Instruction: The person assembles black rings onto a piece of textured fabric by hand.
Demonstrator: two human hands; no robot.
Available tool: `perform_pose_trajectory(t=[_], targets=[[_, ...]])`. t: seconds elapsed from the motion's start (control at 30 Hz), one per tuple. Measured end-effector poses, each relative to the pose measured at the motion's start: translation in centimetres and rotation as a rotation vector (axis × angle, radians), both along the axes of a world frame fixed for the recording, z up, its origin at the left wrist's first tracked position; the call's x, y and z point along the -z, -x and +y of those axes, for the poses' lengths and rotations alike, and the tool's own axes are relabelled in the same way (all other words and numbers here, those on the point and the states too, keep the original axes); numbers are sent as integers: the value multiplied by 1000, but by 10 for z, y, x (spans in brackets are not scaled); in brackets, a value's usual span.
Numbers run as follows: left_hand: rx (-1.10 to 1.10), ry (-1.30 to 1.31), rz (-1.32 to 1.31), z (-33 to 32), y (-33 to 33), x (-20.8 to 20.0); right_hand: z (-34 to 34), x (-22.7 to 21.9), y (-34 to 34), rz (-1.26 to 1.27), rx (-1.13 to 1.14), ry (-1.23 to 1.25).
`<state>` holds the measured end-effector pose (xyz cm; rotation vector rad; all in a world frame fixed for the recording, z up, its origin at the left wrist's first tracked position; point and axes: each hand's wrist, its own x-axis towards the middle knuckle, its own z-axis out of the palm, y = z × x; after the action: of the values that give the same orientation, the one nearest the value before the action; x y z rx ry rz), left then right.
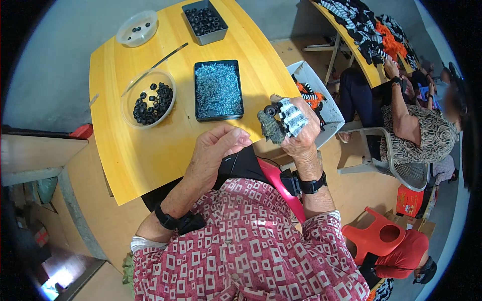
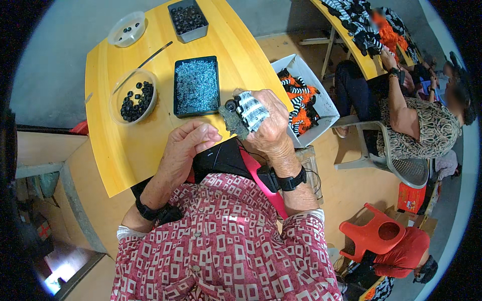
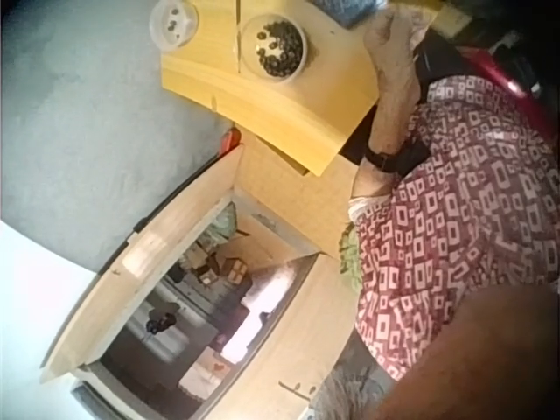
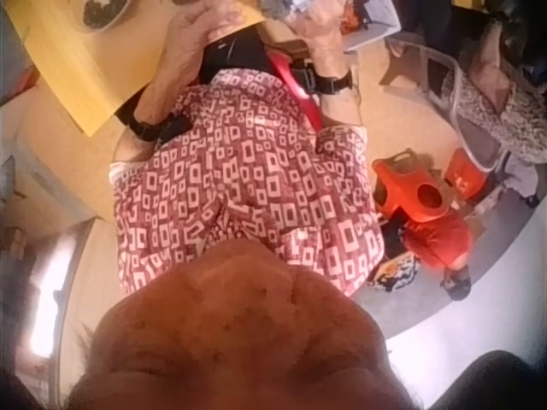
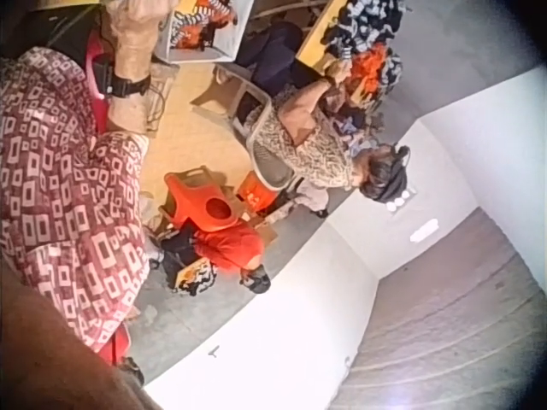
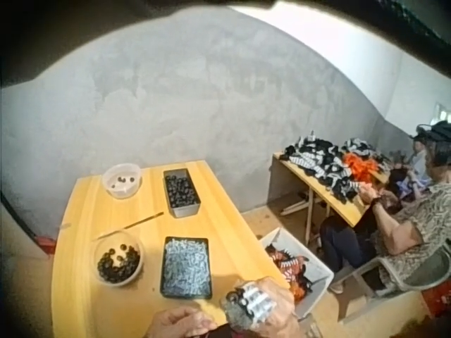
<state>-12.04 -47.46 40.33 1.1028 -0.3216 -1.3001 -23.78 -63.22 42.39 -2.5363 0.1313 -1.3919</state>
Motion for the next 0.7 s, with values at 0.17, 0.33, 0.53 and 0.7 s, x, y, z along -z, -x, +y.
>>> perform_pose_trajectory(t=[0.17,0.33,0.53,0.7], targets=[[6,-2,-1,-1,0,2,0,-1,0,-7,23,-12],[-4,-18,-3,-2,0,0,-3,3,2,-31,-22,-7],[-71,-1,-5,4,-7,-4,3,0,-5,-8,-92,-23],[-146,286,-193,7,-14,-4,16,6,-12,155,-231,23]])
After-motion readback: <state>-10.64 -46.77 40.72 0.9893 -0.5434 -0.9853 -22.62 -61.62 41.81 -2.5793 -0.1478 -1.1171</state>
